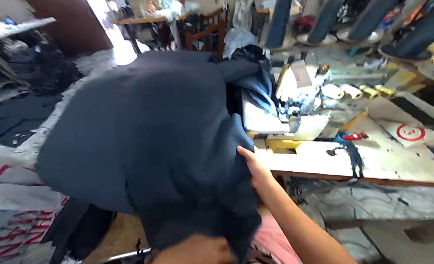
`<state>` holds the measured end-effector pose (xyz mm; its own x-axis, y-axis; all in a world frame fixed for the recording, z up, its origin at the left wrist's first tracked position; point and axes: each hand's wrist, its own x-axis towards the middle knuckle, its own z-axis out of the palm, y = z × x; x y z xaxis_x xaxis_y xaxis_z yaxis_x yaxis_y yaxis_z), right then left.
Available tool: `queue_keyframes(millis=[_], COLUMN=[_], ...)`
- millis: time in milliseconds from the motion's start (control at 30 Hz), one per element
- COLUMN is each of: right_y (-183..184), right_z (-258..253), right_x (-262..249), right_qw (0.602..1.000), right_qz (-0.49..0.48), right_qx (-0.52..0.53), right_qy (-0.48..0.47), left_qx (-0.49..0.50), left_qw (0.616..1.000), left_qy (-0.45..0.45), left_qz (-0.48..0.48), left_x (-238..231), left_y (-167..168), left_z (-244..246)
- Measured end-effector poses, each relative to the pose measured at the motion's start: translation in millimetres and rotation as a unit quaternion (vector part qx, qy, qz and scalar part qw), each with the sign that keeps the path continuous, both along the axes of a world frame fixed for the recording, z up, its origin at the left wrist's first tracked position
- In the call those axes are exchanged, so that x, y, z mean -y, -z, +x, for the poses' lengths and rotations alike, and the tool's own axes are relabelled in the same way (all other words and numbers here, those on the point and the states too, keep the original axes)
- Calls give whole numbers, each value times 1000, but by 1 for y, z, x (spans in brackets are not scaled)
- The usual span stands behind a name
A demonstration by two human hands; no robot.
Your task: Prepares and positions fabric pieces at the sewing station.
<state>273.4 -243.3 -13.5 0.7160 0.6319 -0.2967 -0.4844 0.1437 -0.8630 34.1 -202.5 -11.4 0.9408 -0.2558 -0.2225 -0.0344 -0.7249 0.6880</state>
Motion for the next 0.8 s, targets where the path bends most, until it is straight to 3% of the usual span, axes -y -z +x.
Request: queue_keyframes(millis=[133,267,367,533,800], right_y=[61,83,97,99,93], right_z=[-47,-55,-49,-32,-12], right_x=[56,79,95,95,89], right_qw=[1000,999,997,999,995], right_qz=[10,-3,-14,-13,15], right_qx=[-4,33,70,15,100], right_qy=[7,28,-3,-24,-5], left_qx=[243,351,328,272,258], left_qw=[958,926,937,947,966], left_qy=[-142,-115,-92,-81,2], left_qz=[52,82,80,149,12], left_x=[-40,-68,-73,-71,-67], left_y=[-3,15,40,53,28], left_z=[89,177,207,207,214])
